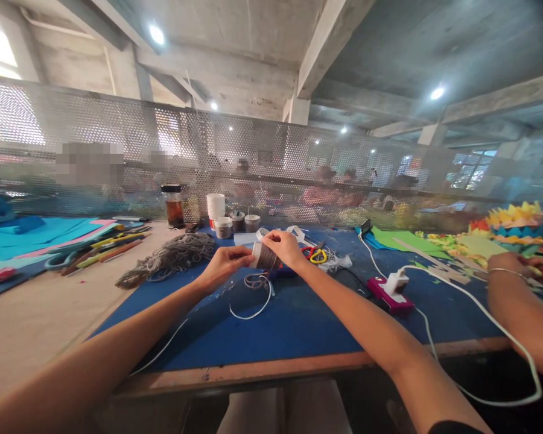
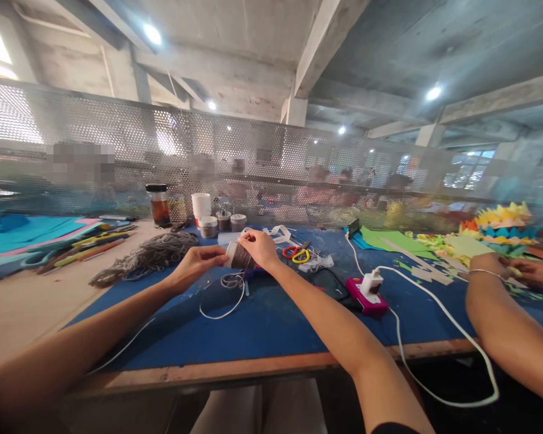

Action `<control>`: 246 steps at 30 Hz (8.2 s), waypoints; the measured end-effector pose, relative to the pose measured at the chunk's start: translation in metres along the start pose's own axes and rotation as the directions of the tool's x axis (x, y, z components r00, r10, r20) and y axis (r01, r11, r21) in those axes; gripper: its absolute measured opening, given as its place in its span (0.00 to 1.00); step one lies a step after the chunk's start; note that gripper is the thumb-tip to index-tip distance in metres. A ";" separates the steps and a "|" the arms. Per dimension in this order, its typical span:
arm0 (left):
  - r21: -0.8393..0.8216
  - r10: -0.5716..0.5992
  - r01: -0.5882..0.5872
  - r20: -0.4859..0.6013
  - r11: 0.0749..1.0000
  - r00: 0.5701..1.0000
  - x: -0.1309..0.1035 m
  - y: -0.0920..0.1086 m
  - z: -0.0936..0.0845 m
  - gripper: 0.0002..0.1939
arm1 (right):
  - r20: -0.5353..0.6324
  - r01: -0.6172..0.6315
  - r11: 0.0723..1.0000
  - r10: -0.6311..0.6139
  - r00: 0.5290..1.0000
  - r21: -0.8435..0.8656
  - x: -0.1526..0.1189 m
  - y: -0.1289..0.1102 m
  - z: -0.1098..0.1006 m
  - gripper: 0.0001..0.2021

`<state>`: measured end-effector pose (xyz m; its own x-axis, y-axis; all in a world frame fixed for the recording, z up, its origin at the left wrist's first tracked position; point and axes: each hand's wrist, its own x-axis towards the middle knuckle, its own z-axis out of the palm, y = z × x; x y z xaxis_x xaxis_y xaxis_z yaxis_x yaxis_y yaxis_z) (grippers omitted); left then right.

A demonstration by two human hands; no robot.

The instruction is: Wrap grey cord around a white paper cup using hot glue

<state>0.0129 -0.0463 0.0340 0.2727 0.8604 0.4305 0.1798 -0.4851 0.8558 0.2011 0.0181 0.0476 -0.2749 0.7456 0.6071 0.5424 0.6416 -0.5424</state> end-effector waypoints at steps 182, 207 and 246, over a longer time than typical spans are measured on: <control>-0.033 -0.157 0.155 -0.339 0.987 0.928 0.011 -0.039 -0.009 0.12 | 0.012 0.122 0.992 -0.122 0.992 -0.038 -0.065 0.019 -0.003 0.12; 0.078 -0.074 0.104 -0.317 0.992 0.946 0.008 -0.037 -0.005 0.11 | 0.019 0.103 0.987 -0.102 0.995 -0.126 -0.065 0.016 0.000 0.14; 0.103 -0.073 0.109 -0.305 0.989 0.950 0.006 -0.037 -0.002 0.11 | 0.023 0.119 0.969 -0.117 0.993 -0.218 -0.069 0.015 0.002 0.14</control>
<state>0.0060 -0.0228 0.0053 -0.0420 0.9001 0.4337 0.3052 -0.4018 0.8634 0.2262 -0.0234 -0.0035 -0.3544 0.6693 0.6529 0.6656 0.6711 -0.3266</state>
